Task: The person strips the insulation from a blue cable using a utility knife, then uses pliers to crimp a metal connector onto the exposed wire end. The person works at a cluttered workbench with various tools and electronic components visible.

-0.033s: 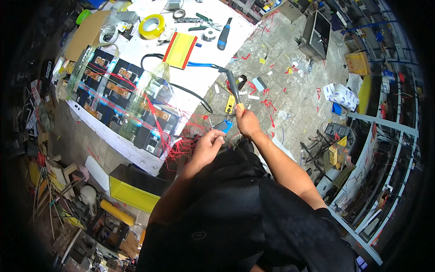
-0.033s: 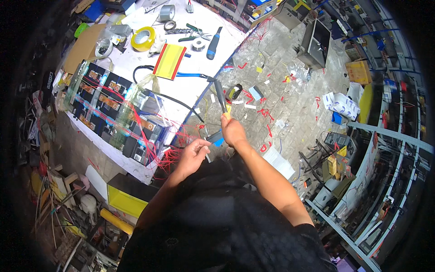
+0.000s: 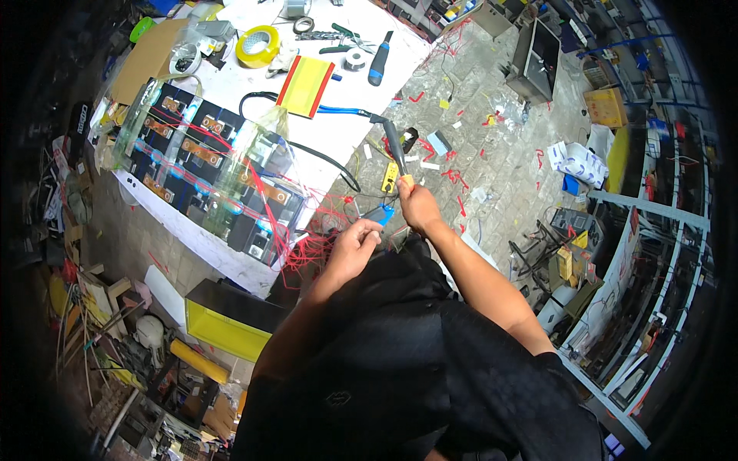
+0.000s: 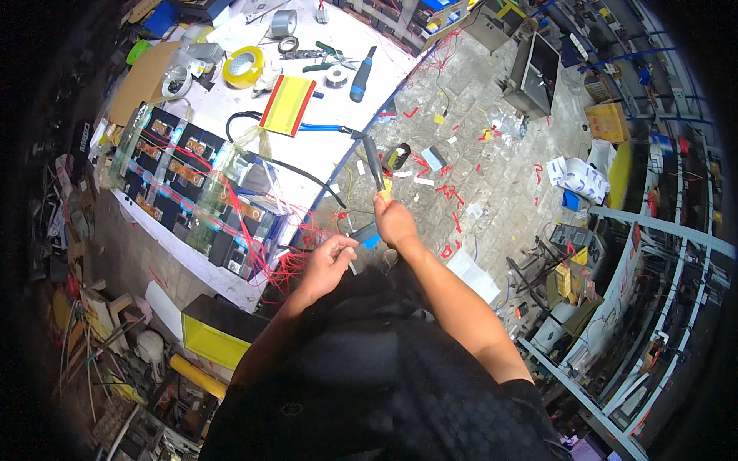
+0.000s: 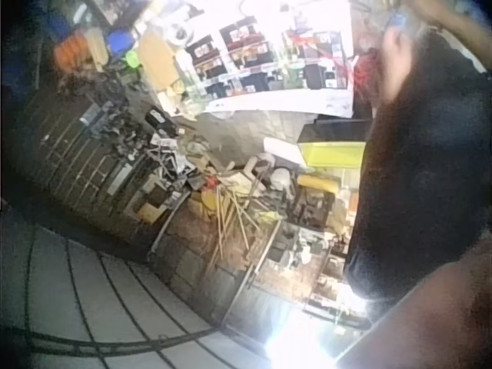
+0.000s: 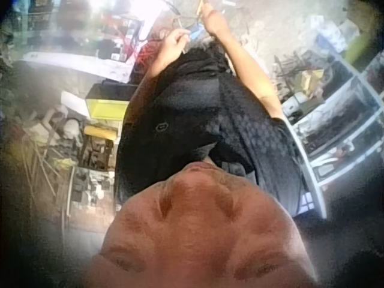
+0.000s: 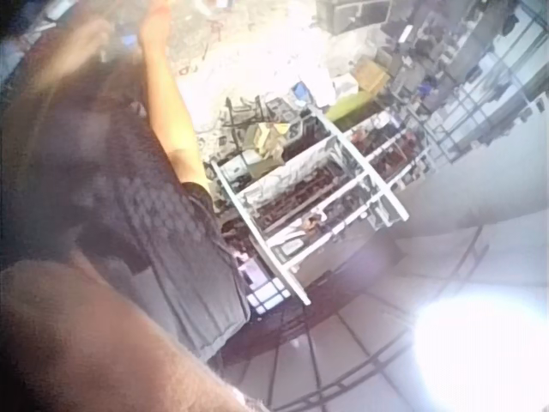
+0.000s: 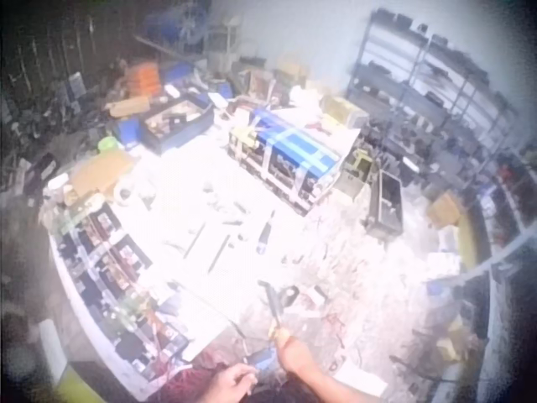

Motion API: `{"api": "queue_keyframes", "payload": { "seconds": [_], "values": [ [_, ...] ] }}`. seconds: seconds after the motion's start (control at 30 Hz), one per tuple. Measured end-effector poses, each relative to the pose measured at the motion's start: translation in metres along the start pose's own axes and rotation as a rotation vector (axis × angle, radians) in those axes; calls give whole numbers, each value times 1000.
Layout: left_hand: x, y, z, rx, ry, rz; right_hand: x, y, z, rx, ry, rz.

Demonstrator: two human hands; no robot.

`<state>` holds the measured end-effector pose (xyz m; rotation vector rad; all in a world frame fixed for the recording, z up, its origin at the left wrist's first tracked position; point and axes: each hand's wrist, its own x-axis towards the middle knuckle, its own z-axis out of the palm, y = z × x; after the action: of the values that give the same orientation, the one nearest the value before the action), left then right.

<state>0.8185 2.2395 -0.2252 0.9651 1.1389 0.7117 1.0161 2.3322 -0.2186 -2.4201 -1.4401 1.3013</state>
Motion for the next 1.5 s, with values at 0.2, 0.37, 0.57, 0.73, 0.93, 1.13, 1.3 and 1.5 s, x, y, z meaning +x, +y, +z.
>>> {"api": "queue_keyframes", "payload": {
  "seconds": [0.2, 0.37, 0.57, 0.73, 0.93, 1.13, 1.3, 1.5],
  "values": [
    [-2, 6, 0, 47, 24, -11, 10, -2, 2, -86, 20, -11],
    [-6, 3, -8, 64, 17, -19, 2, -7, -6, -139, 18, -16],
    [-18, -2, -18, 63, 25, -15, -1, -9, -4, -113, 21, 31],
    [-30, -9, -24, 74, 42, -58, 8, 3, 2, -108, 32, -10],
    [-36, -3, 4, -32, 186, -38, 18, 8, -10, -50, -60, -43],
    [-42, -1, 17, 31, 165, 13, 36, 20, 2, -45, -30, -61],
    [-49, -6, 4, 75, 194, -7, 30, 15, 1, -40, -15, -38],
    [-51, -14, -3, 99, 187, -72, 27, 14, 1, -41, -26, -21]
  ]
}}
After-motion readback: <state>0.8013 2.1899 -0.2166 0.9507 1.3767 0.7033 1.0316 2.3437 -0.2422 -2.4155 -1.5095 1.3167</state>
